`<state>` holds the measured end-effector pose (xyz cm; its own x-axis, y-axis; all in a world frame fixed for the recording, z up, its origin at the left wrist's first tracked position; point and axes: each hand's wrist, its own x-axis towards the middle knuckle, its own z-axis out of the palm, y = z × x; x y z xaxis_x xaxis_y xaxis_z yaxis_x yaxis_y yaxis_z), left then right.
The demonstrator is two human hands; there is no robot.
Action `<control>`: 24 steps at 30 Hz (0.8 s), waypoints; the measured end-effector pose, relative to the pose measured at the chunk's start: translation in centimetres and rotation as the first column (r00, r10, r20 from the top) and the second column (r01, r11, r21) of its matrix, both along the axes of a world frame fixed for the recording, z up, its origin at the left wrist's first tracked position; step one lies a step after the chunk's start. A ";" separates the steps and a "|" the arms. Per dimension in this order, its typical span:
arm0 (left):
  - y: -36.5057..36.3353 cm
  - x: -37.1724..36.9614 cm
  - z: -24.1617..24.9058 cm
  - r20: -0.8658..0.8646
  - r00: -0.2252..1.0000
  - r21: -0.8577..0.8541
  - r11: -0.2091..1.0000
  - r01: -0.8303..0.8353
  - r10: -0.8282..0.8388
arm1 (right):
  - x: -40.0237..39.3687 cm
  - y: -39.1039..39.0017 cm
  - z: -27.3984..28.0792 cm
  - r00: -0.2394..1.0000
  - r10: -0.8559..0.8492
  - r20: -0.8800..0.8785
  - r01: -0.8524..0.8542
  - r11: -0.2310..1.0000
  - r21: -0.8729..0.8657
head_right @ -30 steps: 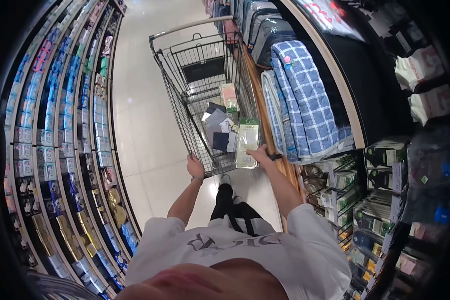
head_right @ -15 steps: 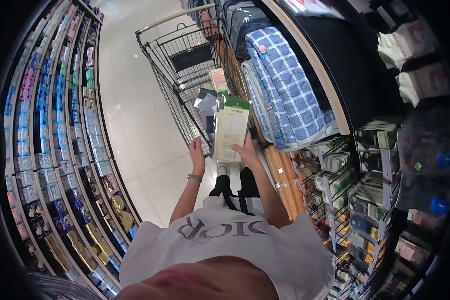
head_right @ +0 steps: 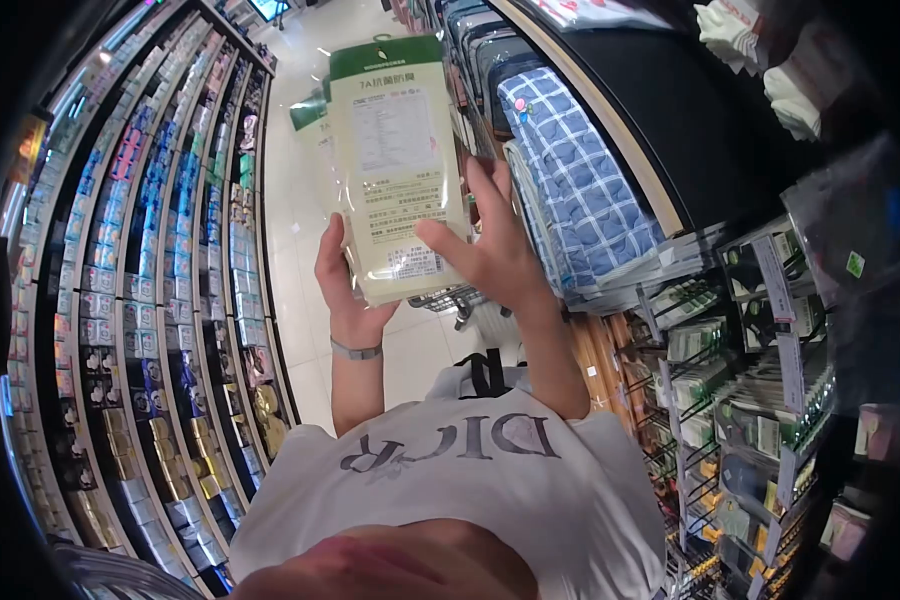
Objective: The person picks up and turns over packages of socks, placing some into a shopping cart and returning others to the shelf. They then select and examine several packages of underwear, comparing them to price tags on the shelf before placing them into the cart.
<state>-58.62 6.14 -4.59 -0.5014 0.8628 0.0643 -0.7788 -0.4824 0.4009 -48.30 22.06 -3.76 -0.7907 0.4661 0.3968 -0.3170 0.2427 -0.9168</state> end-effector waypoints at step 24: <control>1.3 7.8 6.3 -0.830 0.386 0.021 0.716 -0.698 0.402 | 6.8 2.1 5.8 0.925 0.135 -0.355 -0.289 0.857 -0.427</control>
<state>-50.77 7.40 1.72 -0.7575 0.4526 0.4705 0.2775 -0.4292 0.8595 -41.51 24.17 2.02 -0.7683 0.4901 0.4118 -0.5896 -0.2910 -0.7535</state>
